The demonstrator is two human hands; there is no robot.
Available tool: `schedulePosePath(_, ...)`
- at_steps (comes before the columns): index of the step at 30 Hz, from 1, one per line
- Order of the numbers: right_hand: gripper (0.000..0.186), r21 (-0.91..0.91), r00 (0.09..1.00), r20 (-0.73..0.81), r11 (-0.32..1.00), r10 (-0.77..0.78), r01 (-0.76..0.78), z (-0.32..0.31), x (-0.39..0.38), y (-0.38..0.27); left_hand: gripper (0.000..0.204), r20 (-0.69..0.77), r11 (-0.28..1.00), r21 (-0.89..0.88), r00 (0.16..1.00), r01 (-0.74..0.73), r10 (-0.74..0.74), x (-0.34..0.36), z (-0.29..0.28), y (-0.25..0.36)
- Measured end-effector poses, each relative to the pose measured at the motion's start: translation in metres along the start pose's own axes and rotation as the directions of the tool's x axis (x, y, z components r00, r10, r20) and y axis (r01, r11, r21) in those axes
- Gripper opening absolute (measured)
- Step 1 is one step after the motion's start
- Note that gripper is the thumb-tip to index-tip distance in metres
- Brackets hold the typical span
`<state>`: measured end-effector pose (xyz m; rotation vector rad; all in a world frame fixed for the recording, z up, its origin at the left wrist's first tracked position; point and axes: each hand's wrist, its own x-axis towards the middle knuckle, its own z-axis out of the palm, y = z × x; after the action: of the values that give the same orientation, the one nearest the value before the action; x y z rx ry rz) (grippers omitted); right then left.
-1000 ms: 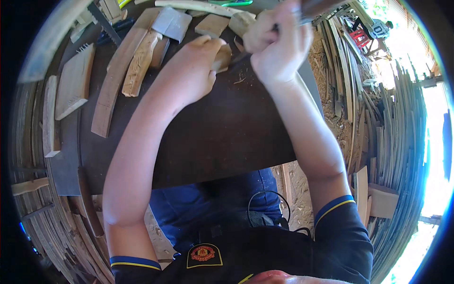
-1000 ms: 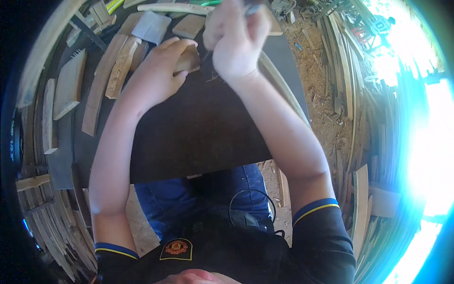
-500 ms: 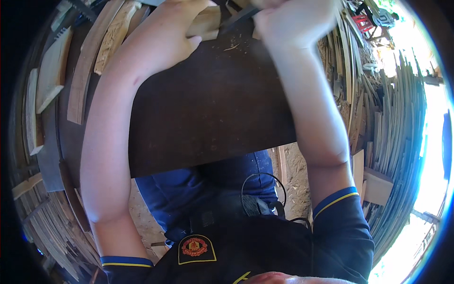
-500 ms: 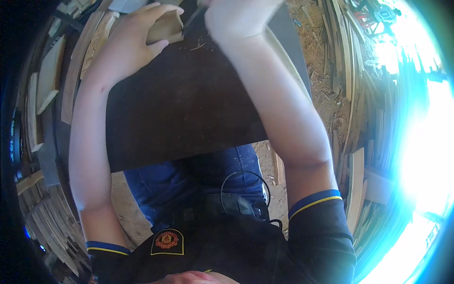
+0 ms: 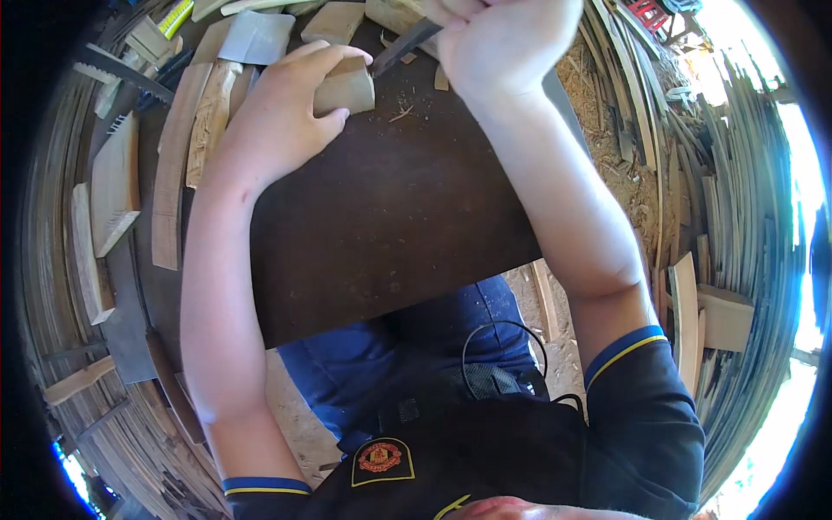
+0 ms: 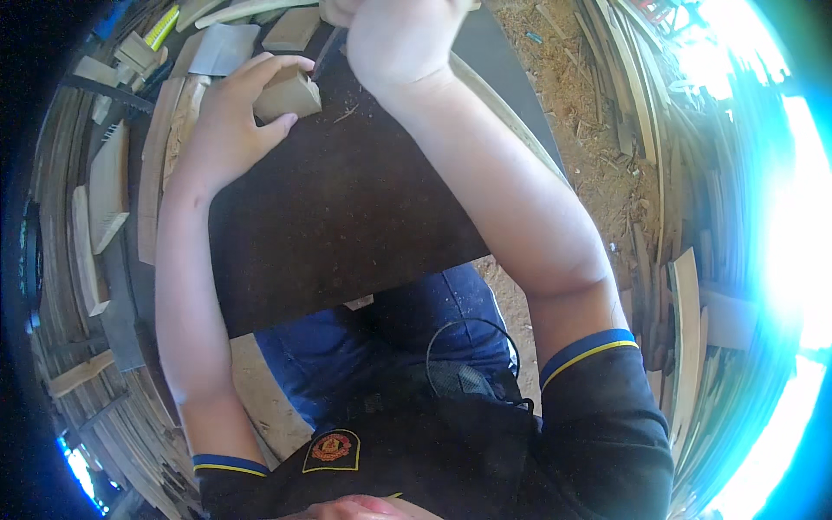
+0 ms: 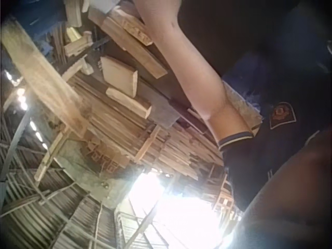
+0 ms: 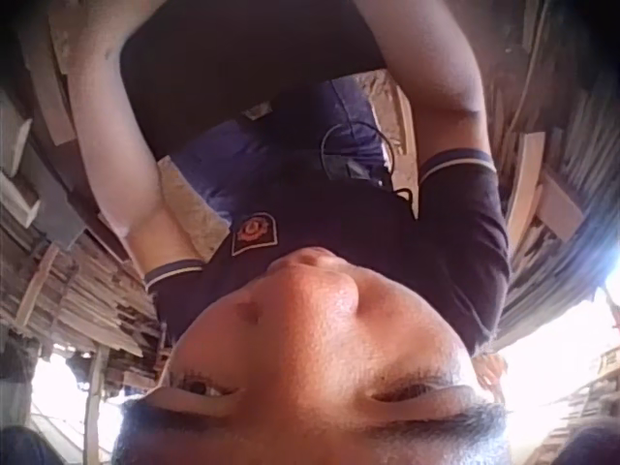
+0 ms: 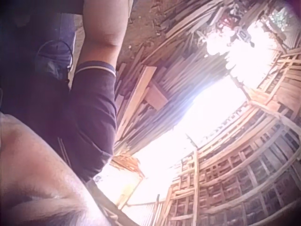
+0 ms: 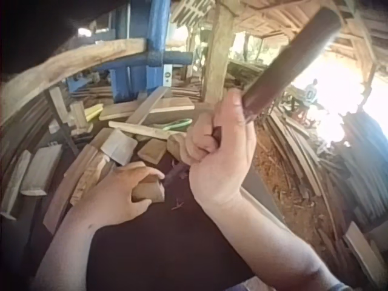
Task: The person uses a chisel and a wooden mallet to carve and shape a small block of wood on a workbench. They repeatedly strike the chisel to remove wood shavings and refine the block's edges, occasionally adjusting the wood's position.
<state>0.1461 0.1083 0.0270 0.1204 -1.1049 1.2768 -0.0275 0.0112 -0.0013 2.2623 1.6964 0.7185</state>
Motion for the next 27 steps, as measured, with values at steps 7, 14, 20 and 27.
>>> schedulePosePath(7,0.019,0.024,0.983,-0.156,0.995,0.098,-0.096,0.008,-0.015,0.016,0.055,-0.002,0.995,-0.098,1.0,-0.019,0.019,0.006,-0.001,-0.001)
schedulePosePath(14,0.016,0.125,0.978,-0.208,0.992,0.017,0.009,0.011,-0.009,0.005,0.058,-0.015,0.998,0.041,0.999,-0.039,0.04,0.011,-0.002,0.011)
schedulePosePath(20,0.013,-0.033,0.972,-0.236,0.999,-0.009,0.002,0.014,-0.006,0.004,0.057,-0.043,0.998,0.048,0.998,0.041,-0.039,0.007,-0.002,0.016)
schedulePosePath(27,0.01,-0.488,0.952,-0.286,0.872,-0.105,-0.051,0.009,-0.002,0.018,0.056,-0.038,0.996,0.076,0.999,0.036,-0.034,0.011,-0.001,0.017)
